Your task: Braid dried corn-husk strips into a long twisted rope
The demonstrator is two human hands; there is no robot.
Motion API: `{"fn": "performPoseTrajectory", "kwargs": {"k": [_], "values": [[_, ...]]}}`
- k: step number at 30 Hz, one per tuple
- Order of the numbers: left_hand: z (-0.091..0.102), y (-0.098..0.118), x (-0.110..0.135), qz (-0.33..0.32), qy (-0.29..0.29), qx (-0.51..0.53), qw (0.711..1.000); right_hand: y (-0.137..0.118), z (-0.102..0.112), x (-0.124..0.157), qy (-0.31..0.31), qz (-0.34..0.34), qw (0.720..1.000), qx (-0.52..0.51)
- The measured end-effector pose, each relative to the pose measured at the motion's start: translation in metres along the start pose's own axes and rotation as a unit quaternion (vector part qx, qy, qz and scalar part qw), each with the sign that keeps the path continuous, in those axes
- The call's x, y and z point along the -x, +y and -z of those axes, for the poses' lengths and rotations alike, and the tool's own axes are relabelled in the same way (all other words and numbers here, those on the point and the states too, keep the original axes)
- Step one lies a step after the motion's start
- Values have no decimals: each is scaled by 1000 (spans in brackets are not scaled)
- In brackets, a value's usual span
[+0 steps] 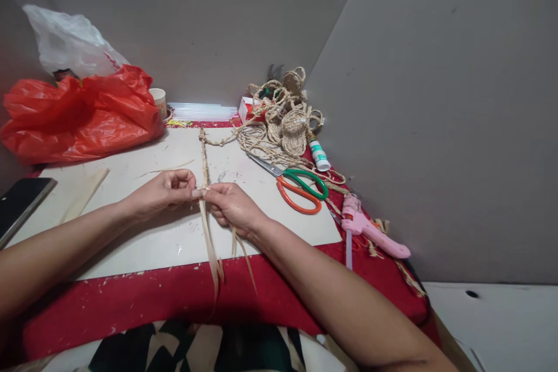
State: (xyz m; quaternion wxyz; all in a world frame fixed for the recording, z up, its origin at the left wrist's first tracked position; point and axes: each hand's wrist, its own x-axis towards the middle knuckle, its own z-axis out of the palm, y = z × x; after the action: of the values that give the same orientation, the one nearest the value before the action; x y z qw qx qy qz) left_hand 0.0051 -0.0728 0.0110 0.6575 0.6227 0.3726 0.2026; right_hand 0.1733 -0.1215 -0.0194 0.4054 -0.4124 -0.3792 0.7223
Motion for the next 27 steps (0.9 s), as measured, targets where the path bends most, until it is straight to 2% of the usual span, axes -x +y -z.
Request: {"fn": "performPoseTrajectory", "kwargs": {"k": [5,9,18,27], "values": [[0,-4,0,-28,-3,-44,999,0,-3,0,20,19,999,33],[0,-3,0,-21,1,-72,997,0,-4,-1,20,37,997,58],[3,-8,-3,-21,-1,-34,999,0,-4,0,15,46,995,82],[0,-6,-2,-2,-12,-30,999,-4,-6,4,-32,-24,999,13]]}}
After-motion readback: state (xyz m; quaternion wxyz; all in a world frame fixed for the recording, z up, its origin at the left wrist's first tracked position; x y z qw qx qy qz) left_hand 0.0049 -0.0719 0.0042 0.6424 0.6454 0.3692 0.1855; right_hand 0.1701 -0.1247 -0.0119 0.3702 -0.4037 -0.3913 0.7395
